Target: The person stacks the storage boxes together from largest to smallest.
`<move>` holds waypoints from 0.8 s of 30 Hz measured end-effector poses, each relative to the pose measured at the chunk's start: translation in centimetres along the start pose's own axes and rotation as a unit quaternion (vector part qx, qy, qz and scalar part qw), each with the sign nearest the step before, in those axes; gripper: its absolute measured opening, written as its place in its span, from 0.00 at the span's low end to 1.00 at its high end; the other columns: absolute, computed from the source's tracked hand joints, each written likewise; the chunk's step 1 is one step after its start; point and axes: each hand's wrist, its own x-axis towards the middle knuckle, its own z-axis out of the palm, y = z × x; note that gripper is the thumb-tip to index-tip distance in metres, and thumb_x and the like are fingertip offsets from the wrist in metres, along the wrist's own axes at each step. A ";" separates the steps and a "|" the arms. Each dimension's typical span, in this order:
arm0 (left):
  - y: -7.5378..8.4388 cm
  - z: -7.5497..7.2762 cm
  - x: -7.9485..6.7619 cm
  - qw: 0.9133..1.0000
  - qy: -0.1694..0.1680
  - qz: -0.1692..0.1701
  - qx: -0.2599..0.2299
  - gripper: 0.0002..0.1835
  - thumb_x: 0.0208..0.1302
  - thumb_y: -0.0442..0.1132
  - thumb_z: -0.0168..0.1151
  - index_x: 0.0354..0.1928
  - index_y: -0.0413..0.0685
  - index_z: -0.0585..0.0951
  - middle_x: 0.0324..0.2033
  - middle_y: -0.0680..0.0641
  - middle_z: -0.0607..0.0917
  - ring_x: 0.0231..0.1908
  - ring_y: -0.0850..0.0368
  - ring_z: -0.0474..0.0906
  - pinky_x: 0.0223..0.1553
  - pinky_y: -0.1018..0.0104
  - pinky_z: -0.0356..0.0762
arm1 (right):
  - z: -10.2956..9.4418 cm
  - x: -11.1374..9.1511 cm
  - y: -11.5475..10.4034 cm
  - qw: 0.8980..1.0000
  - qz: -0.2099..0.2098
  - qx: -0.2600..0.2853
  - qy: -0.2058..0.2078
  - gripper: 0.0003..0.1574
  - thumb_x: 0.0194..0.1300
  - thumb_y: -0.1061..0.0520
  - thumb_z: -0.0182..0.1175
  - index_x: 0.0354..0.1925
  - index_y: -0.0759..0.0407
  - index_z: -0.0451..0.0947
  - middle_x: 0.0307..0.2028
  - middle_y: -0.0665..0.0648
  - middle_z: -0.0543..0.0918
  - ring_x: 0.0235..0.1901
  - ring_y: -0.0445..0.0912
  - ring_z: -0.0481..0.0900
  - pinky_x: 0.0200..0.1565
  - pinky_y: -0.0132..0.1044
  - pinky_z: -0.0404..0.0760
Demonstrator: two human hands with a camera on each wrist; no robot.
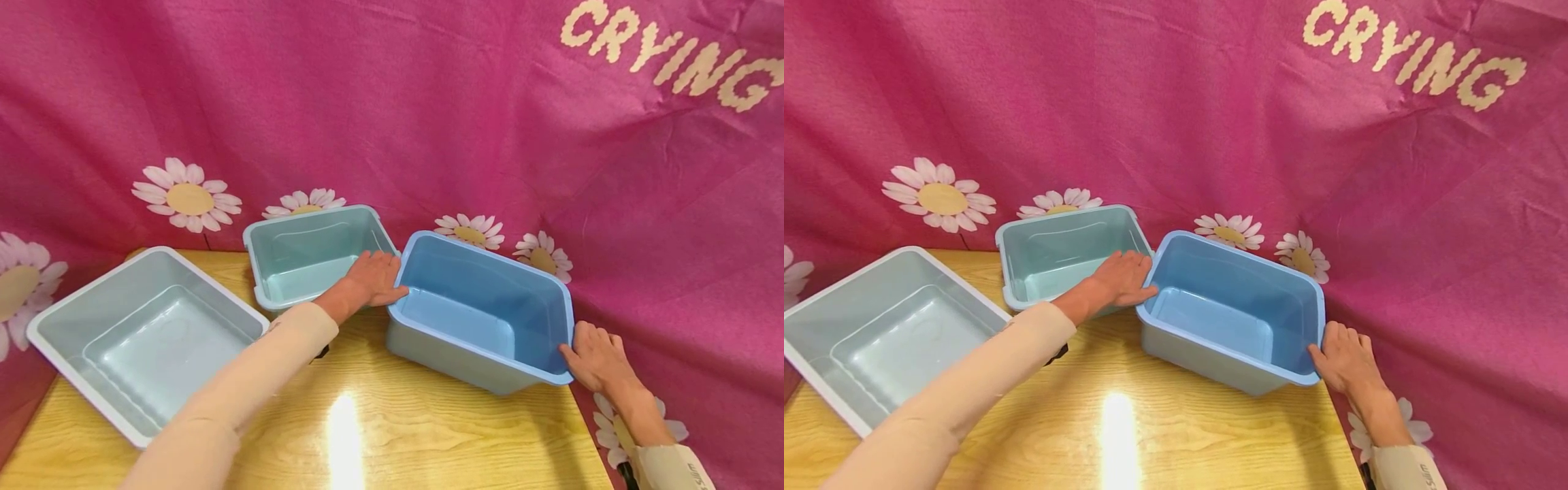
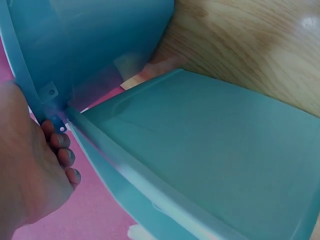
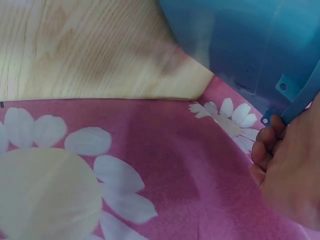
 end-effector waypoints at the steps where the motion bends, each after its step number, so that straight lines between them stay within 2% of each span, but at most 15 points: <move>1: 0.0 -0.1 -0.1 1.000 0.003 0.001 0.001 0.31 0.61 0.63 0.44 0.53 0.44 0.67 0.48 0.47 0.73 0.49 0.52 0.66 0.50 0.56 0.60 | -0.1 0.0 0.0 1.000 -0.003 -0.005 0.004 0.16 0.63 0.51 0.50 0.33 0.63 0.62 0.23 0.55 0.63 0.30 0.53 0.65 0.37 0.53 0.58; 8: -0.2 -0.4 -0.9 1.000 0.017 0.011 0.002 0.31 0.59 0.64 0.45 0.51 0.45 0.68 0.44 0.48 0.73 0.46 0.53 0.67 0.48 0.57 0.60 | -0.4 -0.1 -0.1 0.999 -0.022 -0.029 0.026 0.16 0.61 0.51 0.52 0.32 0.63 0.61 0.23 0.55 0.62 0.28 0.53 0.65 0.34 0.51 0.58; 15: -0.3 -0.2 -2.3 0.999 0.039 0.028 0.011 0.27 0.57 0.64 0.47 0.41 0.48 0.69 0.34 0.50 0.71 0.40 0.55 0.68 0.42 0.60 0.61 | -0.6 -0.5 -0.4 0.998 -0.043 -0.044 0.030 0.16 0.61 0.51 0.51 0.31 0.62 0.61 0.23 0.54 0.61 0.28 0.52 0.64 0.34 0.50 0.57; 24: 0.5 0.3 -3.7 0.998 0.050 0.038 -0.004 0.26 0.57 0.63 0.47 0.40 0.46 0.69 0.34 0.50 0.71 0.40 0.53 0.68 0.41 0.59 0.63 | -0.6 -1.5 0.0 0.995 -0.068 -0.055 0.047 0.16 0.59 0.51 0.53 0.29 0.60 0.59 0.22 0.53 0.60 0.27 0.52 0.63 0.34 0.50 0.56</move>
